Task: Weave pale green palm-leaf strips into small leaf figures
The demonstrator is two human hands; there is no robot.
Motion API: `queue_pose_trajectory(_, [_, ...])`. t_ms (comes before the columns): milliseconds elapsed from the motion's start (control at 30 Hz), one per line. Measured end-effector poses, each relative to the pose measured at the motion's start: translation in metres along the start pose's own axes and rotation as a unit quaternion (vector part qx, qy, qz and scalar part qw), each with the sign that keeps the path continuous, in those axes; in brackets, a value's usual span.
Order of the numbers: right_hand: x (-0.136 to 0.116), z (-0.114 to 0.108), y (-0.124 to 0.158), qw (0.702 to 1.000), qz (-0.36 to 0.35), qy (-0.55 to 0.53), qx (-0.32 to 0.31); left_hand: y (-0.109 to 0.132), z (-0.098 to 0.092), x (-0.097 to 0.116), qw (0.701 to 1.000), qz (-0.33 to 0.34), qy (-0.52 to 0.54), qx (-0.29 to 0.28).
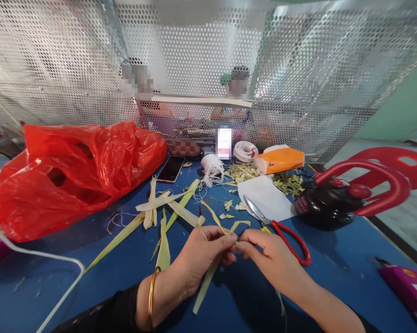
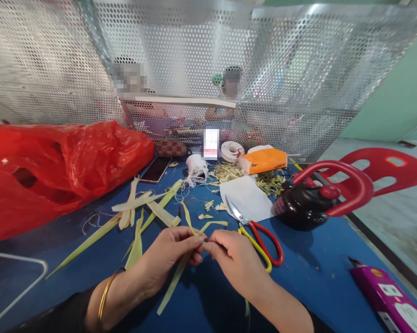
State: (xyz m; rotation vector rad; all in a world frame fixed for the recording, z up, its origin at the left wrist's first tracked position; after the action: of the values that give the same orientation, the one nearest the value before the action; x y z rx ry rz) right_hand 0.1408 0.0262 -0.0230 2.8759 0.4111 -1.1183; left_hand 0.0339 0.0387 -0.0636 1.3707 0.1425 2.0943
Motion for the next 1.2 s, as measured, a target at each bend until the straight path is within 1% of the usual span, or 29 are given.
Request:
queue_pose_trajectory(67, [-0.003,-0.004,0.002,0.999,-0.009,0.034,0.028,-0.001,-0.004,-0.002,1.0,0.0,-0.004,0.025])
queue_pose_trajectory(133, [-0.008,-0.01,0.004,0.997,-0.024,0.059,0.049,-0.002,-0.008,0.0,0.999,0.016,-0.006,0.044])
queue_pose_trajectory(200, [-0.011,-0.014,0.006,0.996,-0.033,0.064,0.057,-0.003,-0.01,0.006,0.998,0.045,-0.01,0.049])
queue_pose_trajectory(267, [-0.008,-0.015,0.005,0.997,-0.024,0.043,0.054,-0.003,-0.01,0.008,0.997,0.056,-0.013,0.044])
queue_pose_trajectory(333, [-0.001,-0.012,0.003,0.999,0.003,-0.009,0.045,-0.004,-0.011,0.005,0.998,0.045,-0.01,0.041])
queue_pose_trajectory(400, [0.006,-0.006,0.0,0.995,0.036,-0.089,0.034,-0.004,-0.009,-0.002,0.999,0.017,-0.001,0.034])
queue_pose_trajectory(467, [0.011,0.002,-0.003,0.981,0.071,-0.177,0.026,-0.003,-0.004,-0.011,1.0,-0.018,0.004,0.013])
queue_pose_trajectory(533, [0.016,0.009,-0.003,0.964,0.109,-0.242,0.026,-0.001,0.002,-0.02,0.999,-0.048,0.001,-0.012])
queue_pose_trajectory(600, [0.02,0.013,-0.001,0.95,0.139,-0.276,0.033,0.0,0.006,-0.024,0.998,-0.064,-0.008,-0.025])
queue_pose_trajectory(667, [0.022,0.014,0.0,0.944,0.15,-0.292,0.043,0.001,0.008,-0.025,0.997,-0.066,-0.015,-0.028])
queue_pose_trajectory(767, [0.023,0.014,0.001,0.943,0.143,-0.295,0.055,0.002,0.009,-0.024,0.997,-0.073,-0.019,-0.025])
queue_pose_trajectory(900, [0.025,0.011,0.003,0.953,0.132,-0.26,0.077,0.003,0.01,-0.023,0.996,-0.078,-0.035,-0.026])
queue_pose_trajectory(1033, [0.026,0.008,0.006,0.959,0.12,-0.233,0.108,0.004,0.01,-0.023,0.995,-0.07,-0.057,-0.044])
queue_pose_trajectory(1200, [0.023,0.007,0.008,0.964,0.119,-0.209,0.114,0.003,0.013,-0.023,0.994,-0.058,-0.066,-0.069])
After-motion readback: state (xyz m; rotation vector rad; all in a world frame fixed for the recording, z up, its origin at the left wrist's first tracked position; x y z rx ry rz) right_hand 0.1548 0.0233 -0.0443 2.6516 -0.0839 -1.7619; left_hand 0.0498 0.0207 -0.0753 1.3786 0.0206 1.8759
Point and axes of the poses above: each hand's wrist, its own y-axis away from the middle knuckle, its own z-axis out of the palm, x = y × z, the point moved 9 cm from there along -y, towards the middle knuckle, and after that the axes turned 9 degrees about y, right-handed, at the moved point
